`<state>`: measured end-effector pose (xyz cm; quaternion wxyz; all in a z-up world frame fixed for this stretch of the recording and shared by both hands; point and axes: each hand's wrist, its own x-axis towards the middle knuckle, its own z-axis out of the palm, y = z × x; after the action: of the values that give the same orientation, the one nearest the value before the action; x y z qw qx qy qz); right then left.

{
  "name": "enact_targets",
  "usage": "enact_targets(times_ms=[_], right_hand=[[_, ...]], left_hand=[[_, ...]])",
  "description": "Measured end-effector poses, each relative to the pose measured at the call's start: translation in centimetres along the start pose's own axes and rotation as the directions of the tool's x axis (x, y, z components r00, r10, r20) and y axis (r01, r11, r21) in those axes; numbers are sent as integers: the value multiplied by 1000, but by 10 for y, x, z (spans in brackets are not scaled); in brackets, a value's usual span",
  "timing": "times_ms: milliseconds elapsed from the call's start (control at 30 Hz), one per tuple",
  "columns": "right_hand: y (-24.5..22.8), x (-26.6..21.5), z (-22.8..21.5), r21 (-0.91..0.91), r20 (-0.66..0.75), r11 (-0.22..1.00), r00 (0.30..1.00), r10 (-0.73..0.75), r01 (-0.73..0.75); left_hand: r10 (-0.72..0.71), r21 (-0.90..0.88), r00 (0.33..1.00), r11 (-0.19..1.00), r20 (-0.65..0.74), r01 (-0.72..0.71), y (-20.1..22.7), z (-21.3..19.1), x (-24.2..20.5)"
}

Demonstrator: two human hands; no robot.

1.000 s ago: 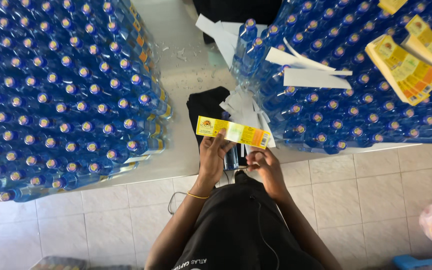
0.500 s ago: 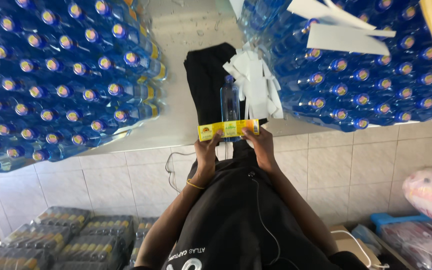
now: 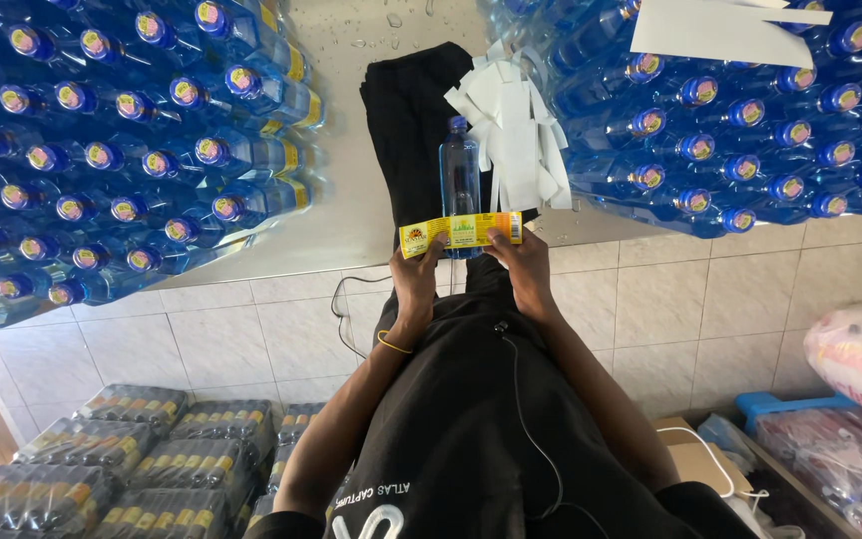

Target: The person repeatedly picks up a clear plastic bottle, wraps a yellow label around its body, and places the labeled bottle onto a nearby stack. This process is repeated multiple times with different bottles.

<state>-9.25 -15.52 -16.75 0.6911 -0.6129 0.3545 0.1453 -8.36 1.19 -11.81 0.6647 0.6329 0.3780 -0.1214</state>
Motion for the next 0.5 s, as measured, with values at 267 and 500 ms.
enact_targets(times_ms=[267, 500], right_hand=[[3, 2, -1, 28, 18, 999, 1000, -16, 16], [-7, -4, 4, 20, 13, 1000, 1000, -22, 22]], left_hand=[[-5, -27, 1000, 1000, -1, 5, -3, -1, 4], [-9, -27, 1000, 1000, -19, 8, -8, -1, 6]])
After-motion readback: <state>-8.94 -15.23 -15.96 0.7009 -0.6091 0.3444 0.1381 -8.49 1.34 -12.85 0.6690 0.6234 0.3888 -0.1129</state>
